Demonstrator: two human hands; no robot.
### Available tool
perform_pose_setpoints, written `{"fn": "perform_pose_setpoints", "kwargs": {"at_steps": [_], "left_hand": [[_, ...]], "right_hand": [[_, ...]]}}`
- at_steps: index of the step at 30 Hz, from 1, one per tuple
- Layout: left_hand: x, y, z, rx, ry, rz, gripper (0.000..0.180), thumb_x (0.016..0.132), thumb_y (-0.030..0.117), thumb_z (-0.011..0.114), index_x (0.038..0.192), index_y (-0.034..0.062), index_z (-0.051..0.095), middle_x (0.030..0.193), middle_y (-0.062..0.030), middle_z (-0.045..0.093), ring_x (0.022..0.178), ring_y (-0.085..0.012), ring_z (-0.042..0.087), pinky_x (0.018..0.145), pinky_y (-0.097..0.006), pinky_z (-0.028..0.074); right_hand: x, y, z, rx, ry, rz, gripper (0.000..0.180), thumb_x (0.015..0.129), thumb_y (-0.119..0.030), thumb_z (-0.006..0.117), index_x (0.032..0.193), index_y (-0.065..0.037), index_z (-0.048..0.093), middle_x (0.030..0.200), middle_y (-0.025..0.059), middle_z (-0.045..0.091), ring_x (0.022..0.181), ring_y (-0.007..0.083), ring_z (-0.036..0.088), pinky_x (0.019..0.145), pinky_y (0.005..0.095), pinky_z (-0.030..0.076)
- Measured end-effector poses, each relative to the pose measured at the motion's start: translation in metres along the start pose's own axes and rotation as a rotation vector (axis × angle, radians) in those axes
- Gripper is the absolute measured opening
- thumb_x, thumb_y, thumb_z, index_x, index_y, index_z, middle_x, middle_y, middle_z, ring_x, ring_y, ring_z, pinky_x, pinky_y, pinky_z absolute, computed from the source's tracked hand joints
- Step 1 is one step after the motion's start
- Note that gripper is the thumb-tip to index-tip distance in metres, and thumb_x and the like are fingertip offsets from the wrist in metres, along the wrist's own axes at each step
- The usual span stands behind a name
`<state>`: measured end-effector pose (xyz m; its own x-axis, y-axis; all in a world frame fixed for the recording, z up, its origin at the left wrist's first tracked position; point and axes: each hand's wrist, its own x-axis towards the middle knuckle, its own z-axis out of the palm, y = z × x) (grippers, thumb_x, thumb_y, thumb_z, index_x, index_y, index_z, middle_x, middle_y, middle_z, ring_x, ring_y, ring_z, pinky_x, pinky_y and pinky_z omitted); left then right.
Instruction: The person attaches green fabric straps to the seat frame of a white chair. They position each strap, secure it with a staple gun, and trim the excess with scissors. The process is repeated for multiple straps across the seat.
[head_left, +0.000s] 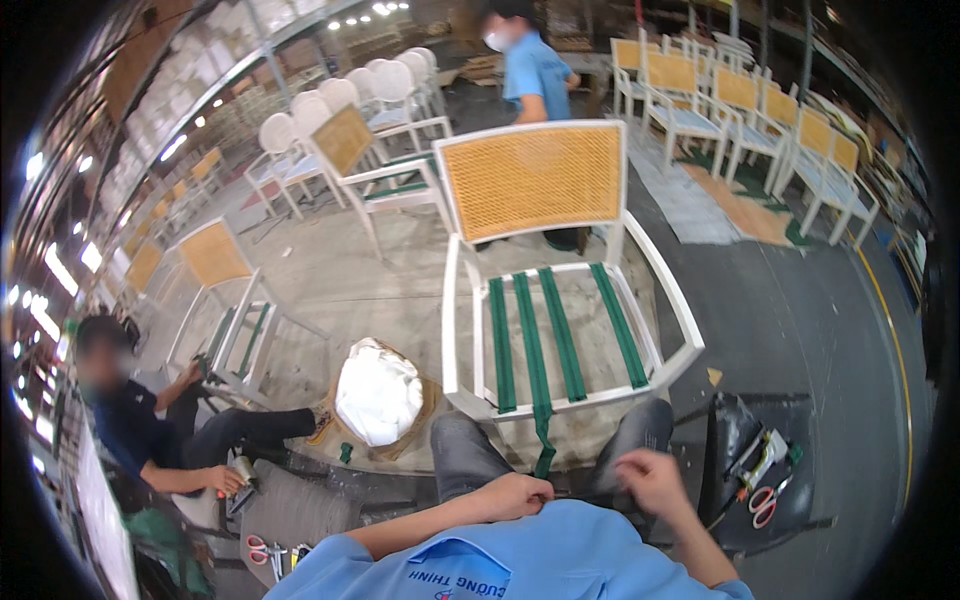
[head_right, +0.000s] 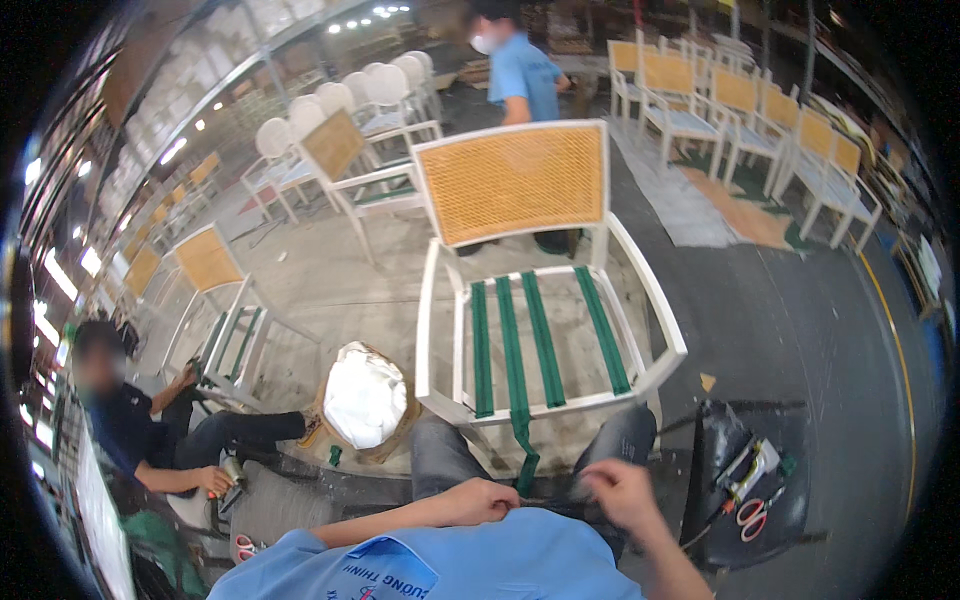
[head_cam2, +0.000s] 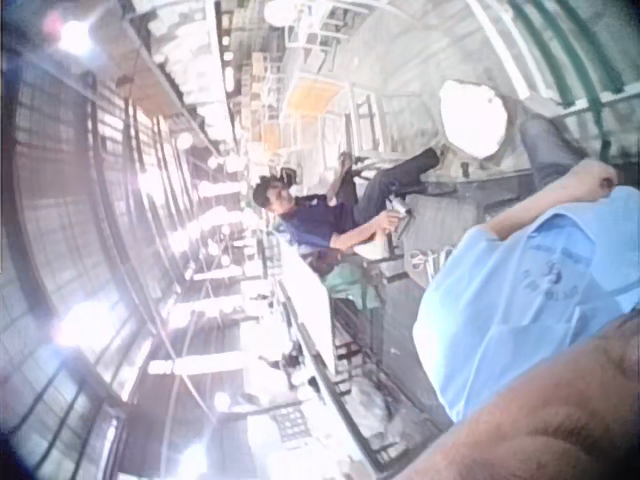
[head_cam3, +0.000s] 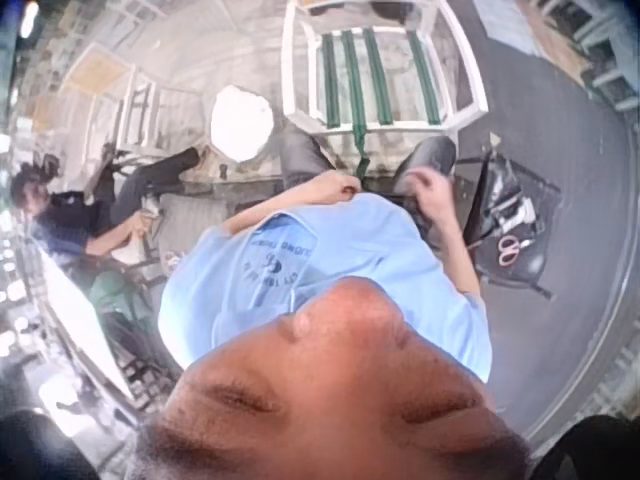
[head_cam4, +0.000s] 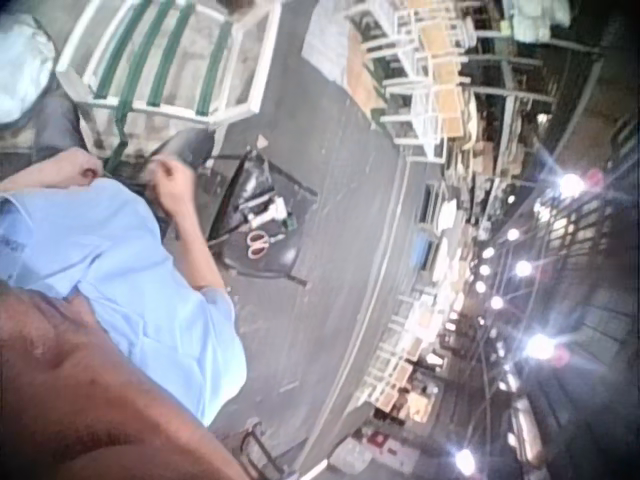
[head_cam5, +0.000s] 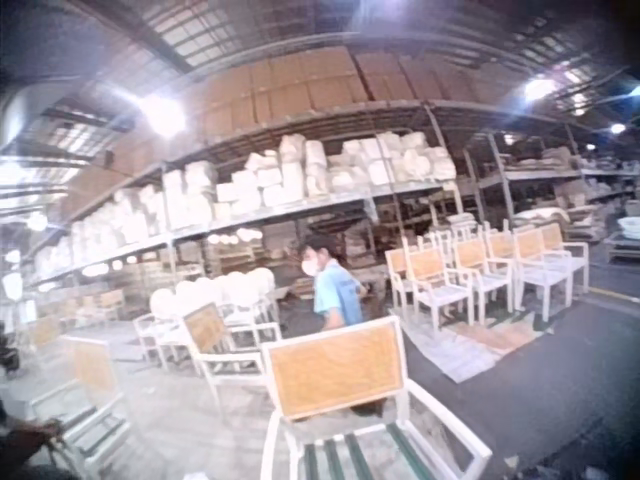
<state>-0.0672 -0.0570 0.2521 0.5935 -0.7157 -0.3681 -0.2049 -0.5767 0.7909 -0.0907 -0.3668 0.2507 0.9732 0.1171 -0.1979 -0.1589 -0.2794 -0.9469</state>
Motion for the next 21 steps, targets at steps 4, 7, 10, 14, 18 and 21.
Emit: {"fn": "perform_pose_setpoints", "kwargs": {"at_steps": [4, 7, 10, 14, 18, 21], "left_hand": [[-0.005, 0.000, -0.003, -0.024, -0.054, 0.113, 0.029, 0.089, 0.018, 0.067, 0.114, 0.0035, 0.071, 0.096, -0.0190, 0.073, 0.092, -0.0322, 0.071, 0.081, -0.040, 0.054], [-0.013, -0.008, -0.010, -0.010, -0.094, 0.059, 0.030, 0.090, 0.022, 0.068, 0.111, 0.0020, 0.073, 0.097, -0.0208, 0.074, 0.092, -0.0337, 0.072, 0.080, -0.042, 0.054], [-0.013, -0.015, -0.012, -0.055, -0.116, 0.073, 0.032, 0.090, 0.027, 0.070, 0.109, 0.0011, 0.074, 0.097, -0.0221, 0.075, 0.090, -0.0350, 0.072, 0.078, -0.042, 0.054], [0.005, -0.019, -0.010, -0.085, -0.117, 0.200, 0.037, 0.089, 0.032, 0.071, 0.109, 0.0014, 0.076, 0.092, -0.0209, 0.076, 0.084, -0.0351, 0.073, 0.074, -0.043, 0.055], [0.022, -0.023, -0.008, -0.113, -0.159, 0.208, 0.037, 0.089, 0.033, 0.069, 0.109, 0.0021, 0.074, 0.093, -0.0193, 0.075, 0.083, -0.0362, 0.073, 0.071, -0.045, 0.055], [0.020, -0.029, -0.005, -0.110, -0.164, 0.213, 0.035, 0.091, 0.032, 0.067, 0.109, 0.0022, 0.072, 0.095, -0.0191, 0.074, 0.084, -0.0367, 0.072, 0.070, -0.046, 0.056]], "right_hand": [[0.011, -0.027, 0.060, -0.213, -0.471, 0.028, 0.022, 0.093, -0.014, 0.073, 0.109, 0.001, 0.075, 0.094, 0.0098, 0.077, 0.088, 0.0123, 0.068, 0.079, 0.0304, 0.055], [0.020, -0.028, 0.074, -0.224, -0.589, 0.189, 0.024, 0.092, -0.016, 0.073, 0.110, 0.001, 0.074, 0.095, 0.0083, 0.077, 0.086, 0.0112, 0.067, 0.080, 0.0296, 0.054], [0.035, -0.025, 0.070, -0.405, -0.754, 0.209, 0.028, 0.093, -0.021, 0.073, 0.110, 0.001, 0.074, 0.094, 0.0060, 0.077, 0.086, 0.0096, 0.066, 0.081, 0.0296, 0.054], [0.057, -0.024, 0.053, -0.464, -0.919, 0.243, 0.037, 0.094, -0.029, 0.072, 0.114, 0.002, 0.074, 0.096, 0.0083, 0.078, 0.087, 0.0142, 0.068, 0.083, 0.0301, 0.054], [0.076, -0.016, 0.050, -0.456, -0.944, 0.257, 0.037, 0.094, -0.027, 0.070, 0.115, 0.003, 0.074, 0.097, 0.0096, 0.078, 0.088, 0.0157, 0.069, 0.084, 0.0304, 0.054], [0.081, 0.001, 0.061, -0.478, -0.890, 0.214, 0.037, 0.095, -0.027, 0.069, 0.116, 0.003, 0.074, 0.099, 0.0106, 0.078, 0.088, 0.0168, 0.070, 0.085, 0.0306, 0.054]]}}
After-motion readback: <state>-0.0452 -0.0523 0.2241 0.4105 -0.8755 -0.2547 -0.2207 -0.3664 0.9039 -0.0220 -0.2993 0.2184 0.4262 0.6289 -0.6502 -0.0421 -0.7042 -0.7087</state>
